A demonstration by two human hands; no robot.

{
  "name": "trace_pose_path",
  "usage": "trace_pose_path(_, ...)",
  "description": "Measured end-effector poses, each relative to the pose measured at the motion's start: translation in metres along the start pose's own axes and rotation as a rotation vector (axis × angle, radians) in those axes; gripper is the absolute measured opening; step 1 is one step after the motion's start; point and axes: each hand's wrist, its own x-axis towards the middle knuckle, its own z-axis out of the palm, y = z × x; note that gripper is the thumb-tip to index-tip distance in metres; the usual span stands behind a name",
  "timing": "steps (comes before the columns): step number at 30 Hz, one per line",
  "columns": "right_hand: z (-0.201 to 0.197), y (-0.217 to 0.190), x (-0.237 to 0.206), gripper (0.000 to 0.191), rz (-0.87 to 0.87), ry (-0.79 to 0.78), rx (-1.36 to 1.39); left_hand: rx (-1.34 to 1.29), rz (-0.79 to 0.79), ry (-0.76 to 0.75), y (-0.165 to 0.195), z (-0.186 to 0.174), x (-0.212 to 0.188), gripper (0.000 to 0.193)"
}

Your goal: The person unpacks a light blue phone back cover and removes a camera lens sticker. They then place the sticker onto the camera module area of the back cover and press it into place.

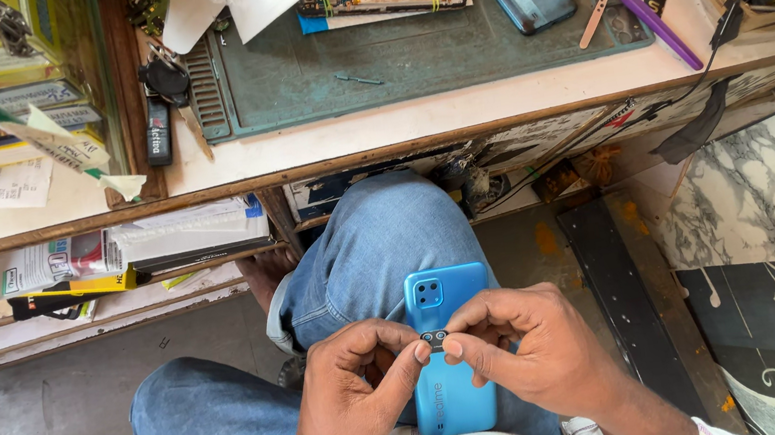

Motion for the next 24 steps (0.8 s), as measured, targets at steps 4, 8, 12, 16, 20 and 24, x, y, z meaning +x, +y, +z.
trace_pose_path(4, -0.002, 0.002, 0.001, 0.012, -0.046, 0.025, -0.011, -0.031, 0.038, -0.035, -0.002, 0.002, 0.004, 0.010)
trace_pose_path(8, -0.006, 0.004, 0.001, 0.014, -0.126, 0.062, -0.079, -0.049, 0.109, -0.042, -0.005, 0.005, 0.007, 0.010)
trace_pose_path(12, -0.005, 0.007, -0.002, 0.016, -0.258, 0.152, -0.156, -0.074, 0.112, -0.042, -0.008, 0.007, 0.007, 0.009)
trace_pose_path(16, 0.000, 0.012, -0.004, 0.015, -0.316, 0.189, -0.171, -0.085, 0.107, -0.046, -0.007, 0.008, 0.008, 0.010)
trace_pose_path(20, -0.001, 0.019, -0.003, 0.015, -0.232, 0.169, -0.064, -0.086, 0.055, -0.035, -0.006, 0.009, 0.007, 0.012)
trace_pose_path(24, -0.007, 0.022, -0.004, 0.018, -0.168, 0.084, 0.022, -0.069, 0.046, -0.039, -0.007, 0.009, 0.005, 0.016)
